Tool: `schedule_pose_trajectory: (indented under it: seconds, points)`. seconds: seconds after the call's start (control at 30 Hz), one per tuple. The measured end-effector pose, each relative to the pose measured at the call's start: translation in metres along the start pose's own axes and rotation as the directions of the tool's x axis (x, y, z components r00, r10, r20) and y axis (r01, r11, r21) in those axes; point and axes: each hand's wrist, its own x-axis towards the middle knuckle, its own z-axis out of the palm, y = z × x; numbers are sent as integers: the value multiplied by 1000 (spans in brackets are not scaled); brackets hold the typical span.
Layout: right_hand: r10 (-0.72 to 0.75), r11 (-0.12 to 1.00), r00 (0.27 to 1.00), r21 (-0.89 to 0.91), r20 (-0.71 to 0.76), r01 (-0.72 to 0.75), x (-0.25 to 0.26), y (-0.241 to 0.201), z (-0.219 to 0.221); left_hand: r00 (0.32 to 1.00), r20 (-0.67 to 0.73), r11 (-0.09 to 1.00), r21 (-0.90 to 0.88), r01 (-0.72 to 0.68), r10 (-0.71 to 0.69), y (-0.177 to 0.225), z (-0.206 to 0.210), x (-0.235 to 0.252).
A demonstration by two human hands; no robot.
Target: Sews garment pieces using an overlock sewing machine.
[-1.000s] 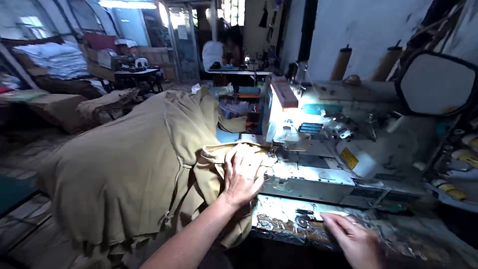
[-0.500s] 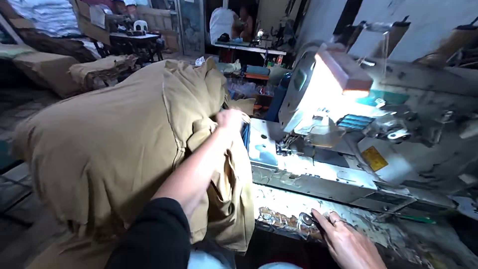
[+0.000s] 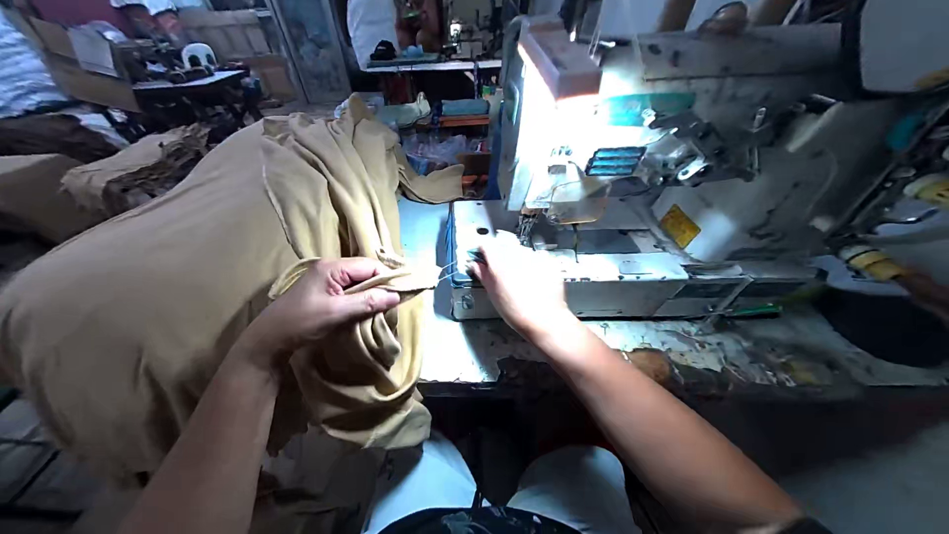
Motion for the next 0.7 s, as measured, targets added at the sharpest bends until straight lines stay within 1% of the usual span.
schedule_pose_trajectory:
  seconds: [0.07,0.1,0.13,0.17,0.2,0.23,0.27,0.3,0.33,0.37,0.4,0.43,0.47,0.5,0.53,0.57,0.6,0.63,0.7]
  points:
    - [-85,995,993,51,-88,90,0,-1,15,978,152,989,-64,-133,141,-4,-15,-10]
    - [-127,987,982,82,-136,139,-10,-2,17,962,192,980,-79,-182,194,-6,-26,-17]
    - [-165,975,972,122,-166,186,-25,-3,15,960,193,978,-70,-194,205,-7,-36,-25]
    - [-193,964,968,154,-162,218,-42,-3,13,974,161,987,-11,-163,162,-8,-42,-31]
    - [-202,956,970,189,-135,225,-60,0,12,992,91,988,120,-96,86,-9,-42,-34]
    - [-182,952,978,229,-101,201,-76,5,13,1000,19,951,310,-11,6,-11,-38,-31]
    - [-142,952,987,263,-72,156,-90,12,15,997,-23,875,479,71,-68,-14,-28,-23]
    - [-95,955,994,276,-62,109,-100,19,18,992,-35,820,559,123,-125,-19,-14,-12]
    - [-51,959,996,274,-68,68,-105,25,20,987,-33,786,601,144,-156,-25,-1,0]
    - [-19,965,997,259,-79,39,-106,29,19,987,-8,781,611,130,-158,-30,9,8]
    - [-3,974,994,224,-109,28,-103,32,16,991,38,821,565,86,-130,-32,12,12]
    - [-2,985,990,172,-144,27,-97,34,12,994,93,892,452,8,-56,-32,9,11]
    - [-8,994,985,107,-175,27,-90,35,7,989,147,964,257,-70,33,-31,1,4]
    - [-23,998,981,50,-194,33,-81,35,4,974,190,987,76,-141,125,-28,-12,-6]
    - [-39,999,977,7,-210,42,-72,34,2,954,211,977,-76,-200,212,-26,-23,-19]
    - [-54,999,972,-15,-227,52,-63,32,2,935,212,951,-183,-248,284,-25,-34,-31]
    - [-65,998,969,-25,-238,61,-54,28,2,924,206,927,-268,-262,321,-24,-41,-41]
    - [-75,997,966,-28,-246,71,-44,22,4,923,208,912,-325,-249,325,-23,-44,-49]
    - [-87,996,965,-5,-248,88,-25,8,13,915,256,906,-369,-206,313,-24,-48,-57]
